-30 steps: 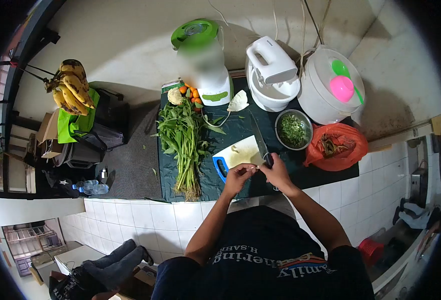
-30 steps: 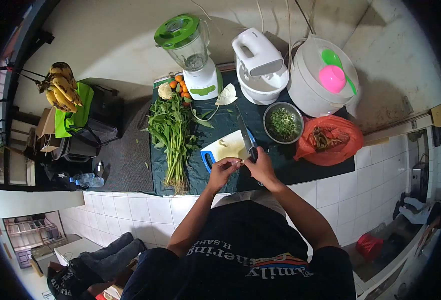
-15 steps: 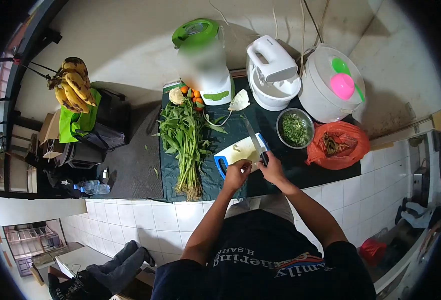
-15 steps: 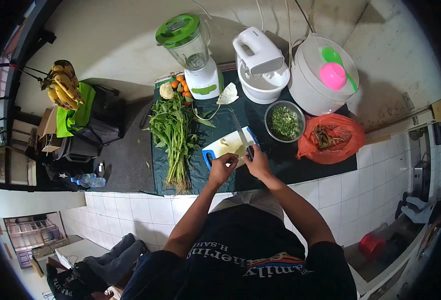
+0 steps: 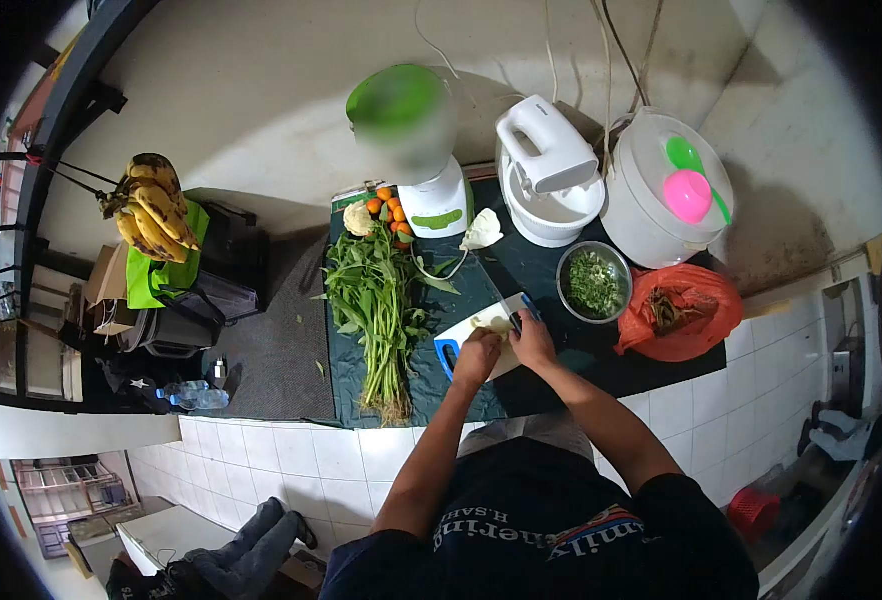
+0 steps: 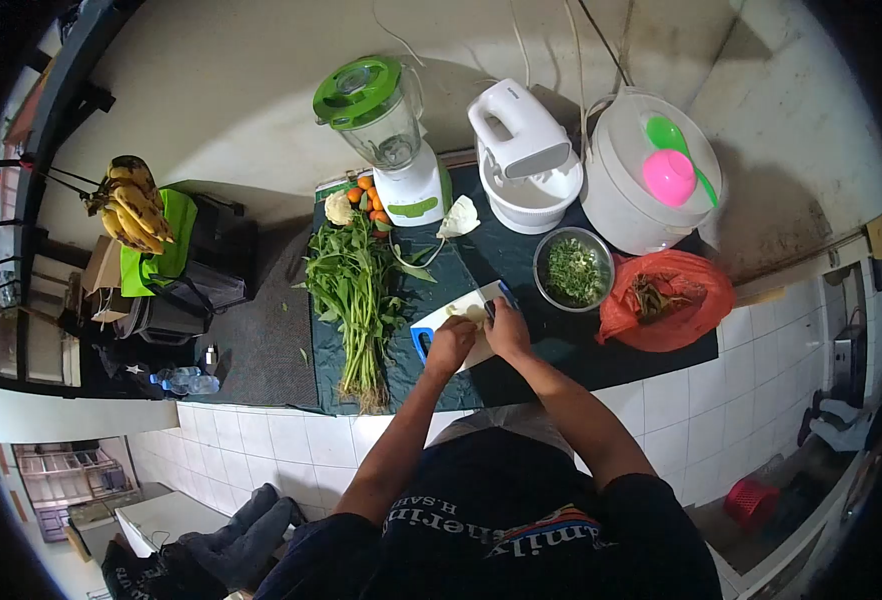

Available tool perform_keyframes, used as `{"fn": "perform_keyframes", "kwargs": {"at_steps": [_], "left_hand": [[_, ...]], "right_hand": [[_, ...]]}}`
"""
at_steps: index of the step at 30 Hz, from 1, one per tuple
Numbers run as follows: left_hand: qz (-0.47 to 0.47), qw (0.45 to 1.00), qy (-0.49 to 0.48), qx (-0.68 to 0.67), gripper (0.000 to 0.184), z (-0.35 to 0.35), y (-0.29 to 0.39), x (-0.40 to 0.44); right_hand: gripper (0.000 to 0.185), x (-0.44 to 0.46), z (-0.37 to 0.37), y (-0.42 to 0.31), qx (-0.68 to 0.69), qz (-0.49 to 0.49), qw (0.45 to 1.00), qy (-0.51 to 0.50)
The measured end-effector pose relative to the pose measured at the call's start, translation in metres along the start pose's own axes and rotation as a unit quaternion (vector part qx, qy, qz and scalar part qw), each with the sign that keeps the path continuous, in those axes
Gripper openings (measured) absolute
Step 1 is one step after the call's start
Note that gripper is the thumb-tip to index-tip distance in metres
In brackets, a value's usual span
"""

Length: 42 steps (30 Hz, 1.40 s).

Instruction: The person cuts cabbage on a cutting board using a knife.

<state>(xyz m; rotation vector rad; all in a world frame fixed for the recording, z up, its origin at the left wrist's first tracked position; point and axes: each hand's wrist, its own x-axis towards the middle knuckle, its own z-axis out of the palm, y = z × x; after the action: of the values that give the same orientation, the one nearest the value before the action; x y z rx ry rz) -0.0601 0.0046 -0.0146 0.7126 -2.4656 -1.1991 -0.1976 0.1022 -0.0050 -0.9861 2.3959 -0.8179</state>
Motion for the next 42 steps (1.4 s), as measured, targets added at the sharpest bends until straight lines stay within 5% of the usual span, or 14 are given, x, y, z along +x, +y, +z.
{"fn": "perform_keyframes", "kwargs": {"at_steps": [3, 10, 13, 15, 16, 28, 31, 39, 42], "left_hand": [[0.05, 0.999, 0.005, 0.001, 0.016, 0.001, 0.006, -0.001], [-0.015, 0.998, 0.056, 0.04, 0.019, 0.025, -0.006, 0.008], [0.087, 0.986, 0.019, 0.138, 0.018, 0.027, -0.008, 0.014], [-0.065, 0.996, 0.057, 0.011, 0.017, 0.022, 0.01, 0.013], [-0.065, 0.996, 0.057, 0.012, 0.017, 0.023, 0.009, 0.014], [0.081, 0.989, 0.041, 0.113, 0.011, 0.017, 0.004, 0.018], [0.068, 0.993, 0.035, 0.094, 0.011, 0.019, 0.006, 0.016], [-0.049, 0.996, 0.046, 0.061, 0.014, 0.033, 0.009, 0.018], [-0.019, 0.997, 0.066, 0.034, 0.014, 0.035, 0.006, 0.013]], "right_hand": [[0.043, 0.0, -0.003, 0.0, -0.001, 0.013, 1.0, -0.015], [0.04, -0.007, -0.004, 0.003, 0.002, 0.002, 1.0, 0.004], [0.04, -0.007, -0.007, 0.001, 0.001, 0.007, 1.0, -0.002], [0.043, -0.006, -0.006, 0.004, 0.003, 0.004, 1.0, 0.002], [0.045, -0.006, -0.004, 0.006, 0.005, 0.0, 1.0, 0.006], [0.036, -0.019, -0.013, 0.012, 0.061, -0.009, 0.997, 0.054], [0.037, -0.046, -0.03, 0.014, 0.028, 0.063, 0.997, 0.014], [0.035, -0.113, -0.049, 0.022, 0.061, 0.023, 0.998, 0.024], [0.039, -0.119, -0.048, 0.016, 0.072, 0.015, 0.997, 0.009]]}}
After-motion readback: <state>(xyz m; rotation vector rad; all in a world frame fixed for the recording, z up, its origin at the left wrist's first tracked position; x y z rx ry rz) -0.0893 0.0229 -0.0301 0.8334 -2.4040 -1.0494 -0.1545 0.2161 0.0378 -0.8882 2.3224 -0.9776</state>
